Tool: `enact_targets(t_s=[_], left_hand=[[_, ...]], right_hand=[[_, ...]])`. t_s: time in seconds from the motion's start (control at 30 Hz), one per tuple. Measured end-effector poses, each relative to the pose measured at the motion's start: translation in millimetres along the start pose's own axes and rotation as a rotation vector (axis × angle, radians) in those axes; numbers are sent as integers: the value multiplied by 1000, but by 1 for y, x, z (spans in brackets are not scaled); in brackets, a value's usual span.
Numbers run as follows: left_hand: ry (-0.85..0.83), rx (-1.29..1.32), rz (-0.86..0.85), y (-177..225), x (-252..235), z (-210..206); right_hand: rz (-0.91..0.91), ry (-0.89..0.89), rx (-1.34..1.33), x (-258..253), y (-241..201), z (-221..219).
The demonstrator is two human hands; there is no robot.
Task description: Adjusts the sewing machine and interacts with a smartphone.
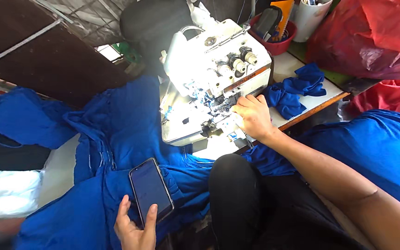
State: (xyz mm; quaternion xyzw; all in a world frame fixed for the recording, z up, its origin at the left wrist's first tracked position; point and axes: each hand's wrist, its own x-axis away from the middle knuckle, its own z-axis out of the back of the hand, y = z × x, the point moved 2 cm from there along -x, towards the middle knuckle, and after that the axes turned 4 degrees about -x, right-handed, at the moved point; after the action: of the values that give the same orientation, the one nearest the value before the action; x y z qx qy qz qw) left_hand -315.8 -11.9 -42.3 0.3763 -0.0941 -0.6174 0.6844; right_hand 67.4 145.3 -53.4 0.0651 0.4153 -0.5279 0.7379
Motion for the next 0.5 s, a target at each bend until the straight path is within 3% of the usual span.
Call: enact_targets(t_s=[0.13, 0.2, 0.37, 0.5], left_hand=[[260, -128, -196, 36, -9, 11], [279, -28, -324, 63, -19, 6], [-53, 58, -498, 137, -45, -57], [-160, -41, -578, 158, -61, -115]], right_hand=[[-22, -8, -123, 6, 5, 9], [-30, -17, -183, 9, 6, 14], [9, -14, -250, 16, 1, 26], [15, -23, -267, 19, -4, 34]])
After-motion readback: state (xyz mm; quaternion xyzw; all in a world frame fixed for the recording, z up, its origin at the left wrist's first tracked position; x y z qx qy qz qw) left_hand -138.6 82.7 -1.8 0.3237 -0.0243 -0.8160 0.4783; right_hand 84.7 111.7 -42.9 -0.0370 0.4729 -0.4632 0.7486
